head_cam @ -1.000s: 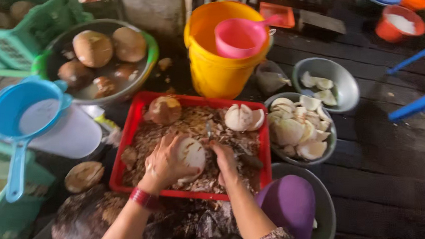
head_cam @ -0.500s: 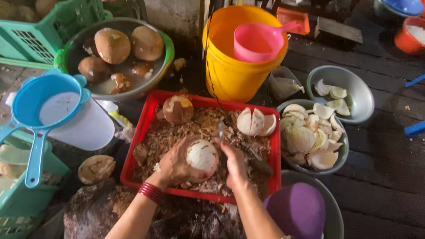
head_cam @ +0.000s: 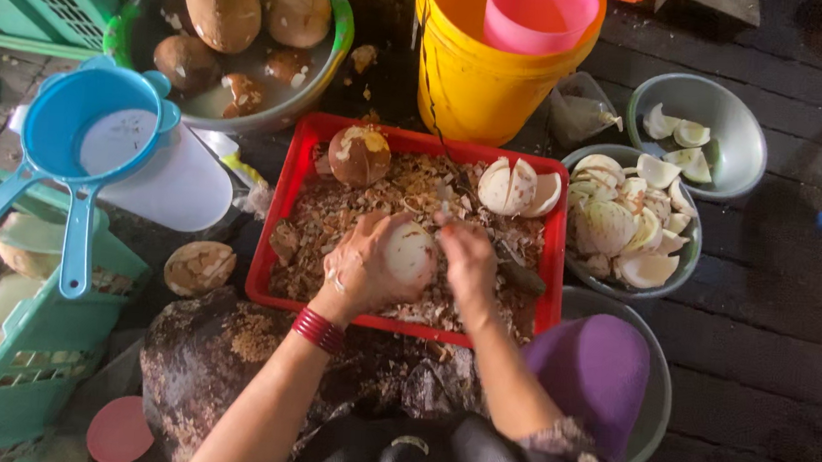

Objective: The person sits on the floor and uses a knife to peel the husk from coconuts. They rotate each coconut while scraping away the outer layer, placing the peeled coconuts into a green basket and collecting the husk in a red tray.

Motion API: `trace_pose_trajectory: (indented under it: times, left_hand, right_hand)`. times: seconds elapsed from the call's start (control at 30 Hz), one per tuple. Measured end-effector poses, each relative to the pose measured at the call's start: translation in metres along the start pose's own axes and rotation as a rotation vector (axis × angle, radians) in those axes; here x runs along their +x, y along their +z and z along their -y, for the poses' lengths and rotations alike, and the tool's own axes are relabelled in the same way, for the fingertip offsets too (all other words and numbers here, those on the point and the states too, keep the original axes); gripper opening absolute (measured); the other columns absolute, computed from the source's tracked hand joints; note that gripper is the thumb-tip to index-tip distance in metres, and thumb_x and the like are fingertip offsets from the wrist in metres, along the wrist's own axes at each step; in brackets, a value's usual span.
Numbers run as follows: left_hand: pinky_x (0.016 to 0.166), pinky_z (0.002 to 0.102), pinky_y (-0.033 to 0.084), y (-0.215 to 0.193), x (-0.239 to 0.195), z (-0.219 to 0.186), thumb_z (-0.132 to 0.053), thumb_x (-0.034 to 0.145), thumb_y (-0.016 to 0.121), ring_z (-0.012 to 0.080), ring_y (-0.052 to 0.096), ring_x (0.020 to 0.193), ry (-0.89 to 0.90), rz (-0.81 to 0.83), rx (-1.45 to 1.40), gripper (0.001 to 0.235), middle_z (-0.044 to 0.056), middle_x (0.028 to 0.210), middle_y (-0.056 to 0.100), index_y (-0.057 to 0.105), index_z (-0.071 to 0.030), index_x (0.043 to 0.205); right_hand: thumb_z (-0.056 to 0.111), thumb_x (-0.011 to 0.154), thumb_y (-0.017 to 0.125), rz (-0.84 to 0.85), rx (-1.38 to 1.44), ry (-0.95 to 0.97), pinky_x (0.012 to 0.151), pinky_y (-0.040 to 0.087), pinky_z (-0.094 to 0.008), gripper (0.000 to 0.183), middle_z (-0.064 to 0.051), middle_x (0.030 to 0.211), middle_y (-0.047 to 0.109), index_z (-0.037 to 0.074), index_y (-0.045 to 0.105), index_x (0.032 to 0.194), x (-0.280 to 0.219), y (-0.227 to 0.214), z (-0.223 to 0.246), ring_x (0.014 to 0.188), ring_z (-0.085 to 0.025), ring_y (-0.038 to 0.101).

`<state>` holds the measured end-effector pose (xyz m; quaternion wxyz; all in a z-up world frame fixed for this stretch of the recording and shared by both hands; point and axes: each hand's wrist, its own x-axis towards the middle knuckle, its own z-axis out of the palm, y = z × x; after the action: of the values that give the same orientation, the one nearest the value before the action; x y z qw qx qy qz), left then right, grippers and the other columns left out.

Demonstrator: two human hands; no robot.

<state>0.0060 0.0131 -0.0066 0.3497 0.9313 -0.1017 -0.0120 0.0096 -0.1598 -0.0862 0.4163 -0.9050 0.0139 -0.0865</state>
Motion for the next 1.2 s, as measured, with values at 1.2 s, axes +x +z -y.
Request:
trace_pose_trajectory:
  times: [1.2]
  left_hand:
    - [0.093, 0.058, 0.058, 0.015, -0.032, 0.095, -0.045, 0.062, 0.081, 0.0336, 0.060, 0.124, -0.413, -0.204, -1.351, 0.092, 0.008, 0.135, 0.057, 0.045, -0.022, 0.144]
  right_hand:
    - [0.000, 0.097, 0.056, -0.084, 0.121, 0.232, 0.085, 0.060, -0.037, 0.030, -0.013, 0.110, 0.079, 0.009, 0.076, 0.118, 0.027, -0.089, -0.111, 0.094, -0.022, 0.076]
